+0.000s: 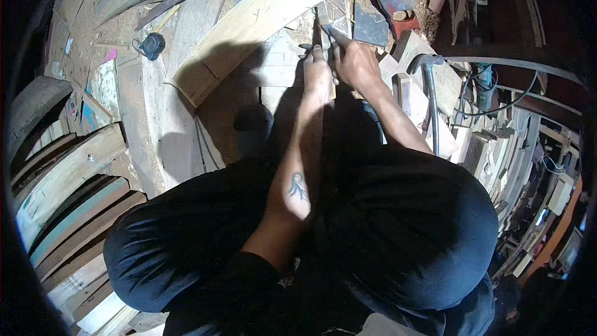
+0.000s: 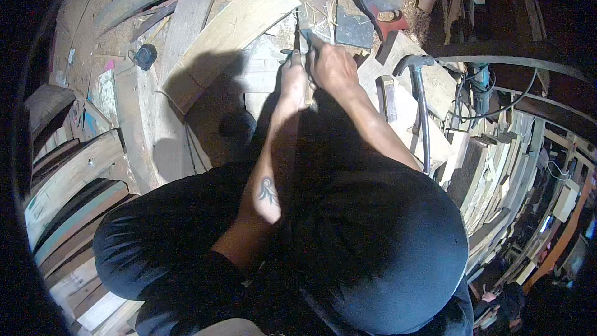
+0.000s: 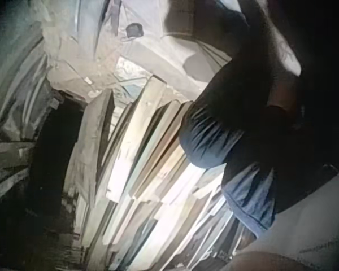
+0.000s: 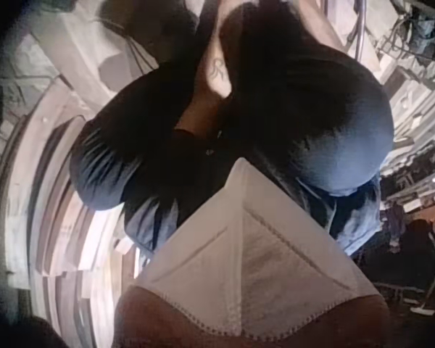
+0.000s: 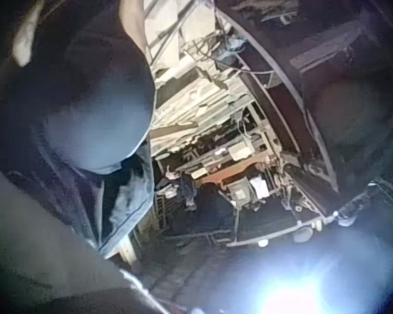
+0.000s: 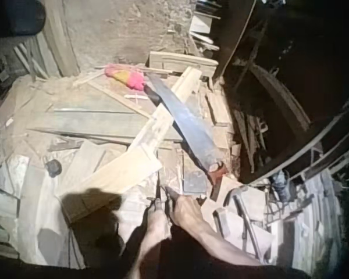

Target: The person is using a small hand plane to shave wood and then a hand saw to cut a small piece of wood in a workshop.

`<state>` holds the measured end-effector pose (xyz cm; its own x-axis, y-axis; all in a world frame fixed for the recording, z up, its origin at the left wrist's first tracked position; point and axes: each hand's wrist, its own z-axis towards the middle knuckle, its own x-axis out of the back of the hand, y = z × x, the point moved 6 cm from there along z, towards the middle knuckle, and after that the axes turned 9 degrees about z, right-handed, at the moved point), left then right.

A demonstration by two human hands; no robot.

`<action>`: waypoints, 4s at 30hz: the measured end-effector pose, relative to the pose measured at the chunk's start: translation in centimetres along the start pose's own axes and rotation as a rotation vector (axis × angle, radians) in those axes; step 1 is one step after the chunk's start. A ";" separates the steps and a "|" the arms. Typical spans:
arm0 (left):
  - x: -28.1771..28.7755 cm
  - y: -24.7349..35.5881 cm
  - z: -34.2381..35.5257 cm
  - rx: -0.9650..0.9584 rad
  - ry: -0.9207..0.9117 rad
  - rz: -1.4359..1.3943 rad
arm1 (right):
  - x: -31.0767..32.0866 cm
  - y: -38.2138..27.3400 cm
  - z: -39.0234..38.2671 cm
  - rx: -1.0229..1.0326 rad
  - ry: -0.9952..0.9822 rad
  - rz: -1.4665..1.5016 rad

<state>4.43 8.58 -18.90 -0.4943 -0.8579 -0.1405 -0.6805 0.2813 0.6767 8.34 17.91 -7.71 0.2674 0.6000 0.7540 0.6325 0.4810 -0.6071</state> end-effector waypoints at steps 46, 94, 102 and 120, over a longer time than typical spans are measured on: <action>0.6 0.9 -2.0 0.058 -0.035 0.150 | -0.7 3.7 -2.0 -0.128 -0.123 0.202; 0.1 2.0 -2.5 -0.005 0.001 0.254 | 0.2 1.5 -1.1 -0.023 -0.042 0.009; -0.3 2.6 -1.5 -0.170 0.081 0.173 | -1.0 2.1 0.3 -0.033 0.042 0.177; 0.0 2.6 -2.5 0.043 -0.063 0.198 | 0.3 2.2 -1.7 -0.155 -0.068 0.186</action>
<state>4.00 8.22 -15.30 -0.6528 -0.7557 -0.0535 -0.5883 0.4612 0.6642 11.03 18.09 -8.37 0.3433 0.7131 0.6113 0.6822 0.2580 -0.6841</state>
